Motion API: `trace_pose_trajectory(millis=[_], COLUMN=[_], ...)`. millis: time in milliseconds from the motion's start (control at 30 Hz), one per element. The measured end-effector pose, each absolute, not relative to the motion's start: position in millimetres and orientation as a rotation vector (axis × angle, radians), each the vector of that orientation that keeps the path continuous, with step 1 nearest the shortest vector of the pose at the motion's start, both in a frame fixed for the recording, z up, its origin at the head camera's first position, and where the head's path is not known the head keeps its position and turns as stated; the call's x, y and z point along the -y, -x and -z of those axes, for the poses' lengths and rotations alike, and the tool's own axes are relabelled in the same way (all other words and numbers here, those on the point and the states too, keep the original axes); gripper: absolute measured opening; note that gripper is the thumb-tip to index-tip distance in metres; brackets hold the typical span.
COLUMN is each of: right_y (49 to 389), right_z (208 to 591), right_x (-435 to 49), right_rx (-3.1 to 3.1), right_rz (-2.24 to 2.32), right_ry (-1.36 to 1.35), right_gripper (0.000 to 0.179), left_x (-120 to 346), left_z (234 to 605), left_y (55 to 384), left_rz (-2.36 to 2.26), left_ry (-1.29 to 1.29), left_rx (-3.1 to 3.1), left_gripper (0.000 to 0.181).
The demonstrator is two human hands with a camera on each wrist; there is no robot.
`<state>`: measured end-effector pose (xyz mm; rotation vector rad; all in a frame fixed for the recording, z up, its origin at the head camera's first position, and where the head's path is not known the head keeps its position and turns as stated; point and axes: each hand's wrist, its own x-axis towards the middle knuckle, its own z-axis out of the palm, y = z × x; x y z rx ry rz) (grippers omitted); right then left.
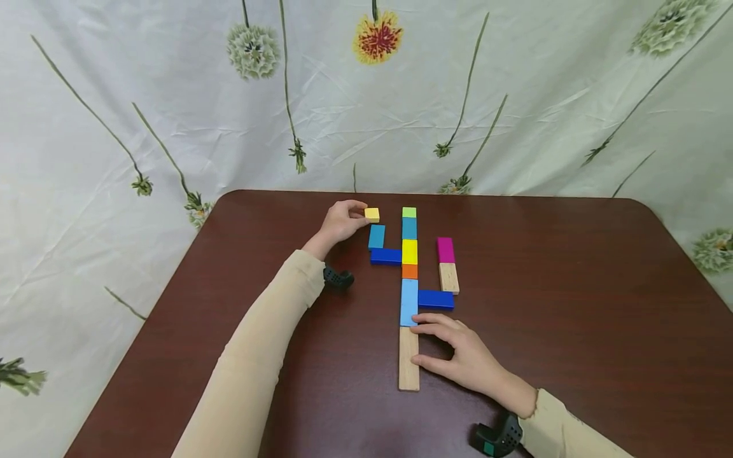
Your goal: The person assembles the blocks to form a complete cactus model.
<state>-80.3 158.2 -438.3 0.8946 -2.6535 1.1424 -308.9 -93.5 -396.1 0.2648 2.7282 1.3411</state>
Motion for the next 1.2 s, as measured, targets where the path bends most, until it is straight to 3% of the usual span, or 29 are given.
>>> trace_pose_trajectory(millis=[1200], right_y=[80], right_z=[438], right_x=[-158], right_rx=[2.663], right_rz=[-1.147], right_ry=[-0.895], right_gripper=[0.042], left_x=[89], left_z=[394], left_y=[321], left_rz=[-1.183], left_ry=[-0.231], left_rx=[-2.711], left_gripper=[0.038])
